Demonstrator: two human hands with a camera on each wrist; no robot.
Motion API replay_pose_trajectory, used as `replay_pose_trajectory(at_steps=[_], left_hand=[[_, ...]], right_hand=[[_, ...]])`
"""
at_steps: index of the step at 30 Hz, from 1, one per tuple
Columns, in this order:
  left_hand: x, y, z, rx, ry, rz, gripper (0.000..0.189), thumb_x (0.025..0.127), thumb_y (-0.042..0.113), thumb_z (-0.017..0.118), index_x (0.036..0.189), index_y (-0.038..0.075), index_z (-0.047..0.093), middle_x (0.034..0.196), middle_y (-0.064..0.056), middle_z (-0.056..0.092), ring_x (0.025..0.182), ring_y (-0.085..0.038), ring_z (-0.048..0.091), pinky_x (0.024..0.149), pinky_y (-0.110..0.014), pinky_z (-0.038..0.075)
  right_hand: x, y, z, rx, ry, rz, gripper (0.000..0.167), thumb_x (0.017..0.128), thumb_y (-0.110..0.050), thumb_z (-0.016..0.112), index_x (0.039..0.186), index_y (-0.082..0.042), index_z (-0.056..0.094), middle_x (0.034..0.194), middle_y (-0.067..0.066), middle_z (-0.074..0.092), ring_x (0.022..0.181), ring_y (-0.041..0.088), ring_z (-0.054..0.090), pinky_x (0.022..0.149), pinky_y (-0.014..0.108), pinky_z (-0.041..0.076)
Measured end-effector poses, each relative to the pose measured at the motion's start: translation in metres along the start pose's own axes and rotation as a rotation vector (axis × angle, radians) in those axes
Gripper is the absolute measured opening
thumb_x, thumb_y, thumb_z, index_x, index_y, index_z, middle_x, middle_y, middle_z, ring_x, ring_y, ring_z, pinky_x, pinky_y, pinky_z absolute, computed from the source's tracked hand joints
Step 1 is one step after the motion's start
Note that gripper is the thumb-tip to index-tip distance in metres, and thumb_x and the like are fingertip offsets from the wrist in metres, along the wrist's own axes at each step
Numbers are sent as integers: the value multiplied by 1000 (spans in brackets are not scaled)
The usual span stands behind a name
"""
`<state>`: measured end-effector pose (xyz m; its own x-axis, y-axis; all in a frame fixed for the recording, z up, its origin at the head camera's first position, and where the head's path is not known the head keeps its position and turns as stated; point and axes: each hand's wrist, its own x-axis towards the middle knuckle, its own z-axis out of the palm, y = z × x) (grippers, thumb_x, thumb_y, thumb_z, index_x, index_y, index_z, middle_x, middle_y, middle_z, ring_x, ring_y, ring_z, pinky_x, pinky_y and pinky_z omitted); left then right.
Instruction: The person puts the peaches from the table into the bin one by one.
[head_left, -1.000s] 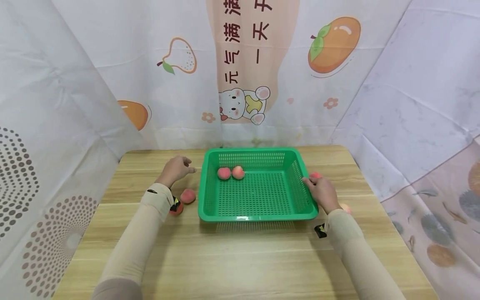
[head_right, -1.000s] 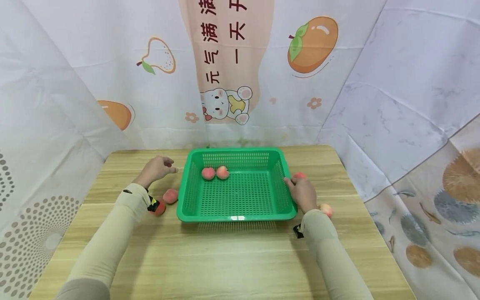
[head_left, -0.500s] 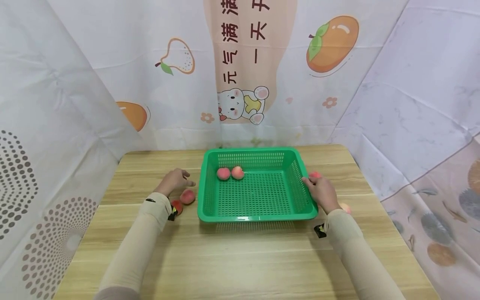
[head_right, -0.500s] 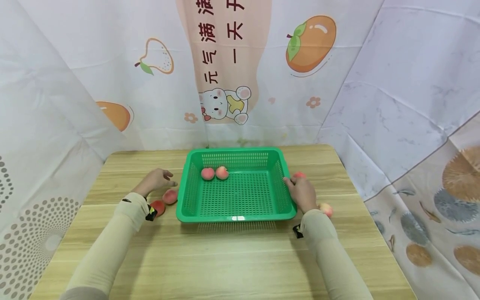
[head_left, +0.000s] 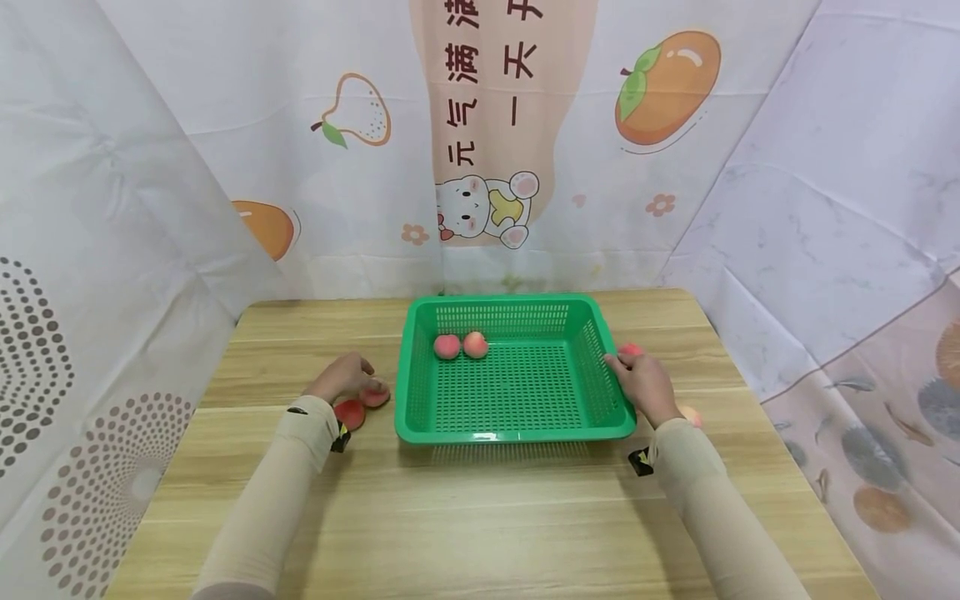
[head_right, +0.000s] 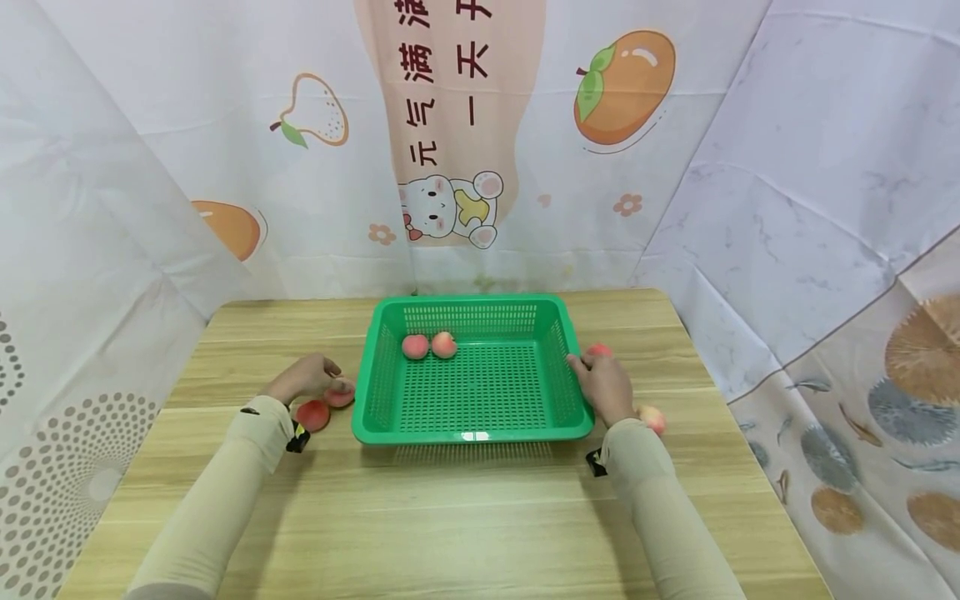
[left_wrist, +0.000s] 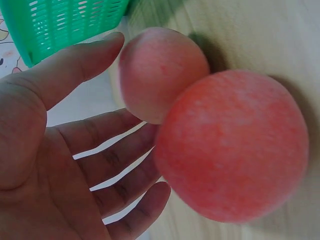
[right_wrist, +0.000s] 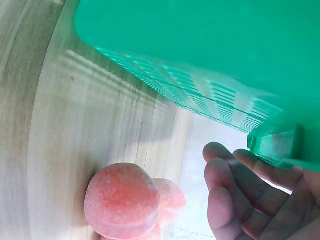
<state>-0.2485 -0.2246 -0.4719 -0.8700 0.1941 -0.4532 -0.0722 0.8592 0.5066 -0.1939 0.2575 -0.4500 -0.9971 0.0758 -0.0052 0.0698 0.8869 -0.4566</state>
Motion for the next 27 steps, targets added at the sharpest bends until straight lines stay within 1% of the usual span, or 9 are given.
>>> replay_pose_trajectory(at_steps=[3,7,10,12,14,17,19,23,27], left_hand=[[-1,-3,2,-26,-11,-21,53,88,29,71,124,-8,59,129,-27,58,122,-43,52,102,-53,43],[-1,-7,4,-28,-12,-12,49,87,29,72,119,-8,62,122,-24,63,114,-38,57,97,-50,47],[0,-8,5,-22,0,1,47,86,30,73,115,-7,64,118,-22,65,110,-36,59,95,-48,48],[0,-9,5,-23,4,-1,46,86,30,73,114,-7,65,117,-22,65,109,-35,59,95,-48,48],[-1,-8,5,-24,5,-9,46,87,29,73,114,-6,65,117,-21,65,108,-35,59,95,-48,47],[-1,-7,4,-32,3,-20,47,88,29,72,116,-7,64,119,-22,64,110,-36,58,96,-49,47],[-2,-7,3,-34,7,-18,49,88,30,71,118,-8,62,121,-24,63,112,-38,58,97,-50,46],[-5,-5,0,-23,24,-4,52,90,31,69,121,-9,60,124,-25,61,116,-41,56,98,-51,46],[-6,-4,-4,-35,45,-8,52,91,31,68,123,-9,59,126,-26,60,118,-42,55,99,-52,45]], right_hand=[[0,0,0,-2,-4,1,46,102,-33,49,126,5,61,105,31,67,81,36,62,82,56,48],[0,0,0,2,-7,2,48,103,-33,48,128,6,59,116,32,64,91,41,64,85,57,48],[0,1,0,3,-6,2,48,103,-34,48,128,6,59,116,32,64,87,39,64,84,56,49],[0,1,0,0,-7,2,48,103,-34,48,127,6,60,110,31,67,80,34,62,81,55,49],[0,1,1,-1,-13,7,48,103,-34,48,127,5,61,96,28,69,74,30,59,76,51,49],[0,1,1,2,-19,13,48,103,-34,48,126,5,62,84,24,68,69,28,56,73,49,48],[0,1,0,2,-20,12,48,103,-34,48,127,5,61,88,26,69,72,30,58,74,50,49],[0,1,0,-1,-13,6,48,103,-34,48,128,6,59,110,32,66,82,35,63,81,55,49],[0,0,0,-4,-17,8,48,103,-34,48,128,5,59,108,31,67,78,32,61,80,55,49]])
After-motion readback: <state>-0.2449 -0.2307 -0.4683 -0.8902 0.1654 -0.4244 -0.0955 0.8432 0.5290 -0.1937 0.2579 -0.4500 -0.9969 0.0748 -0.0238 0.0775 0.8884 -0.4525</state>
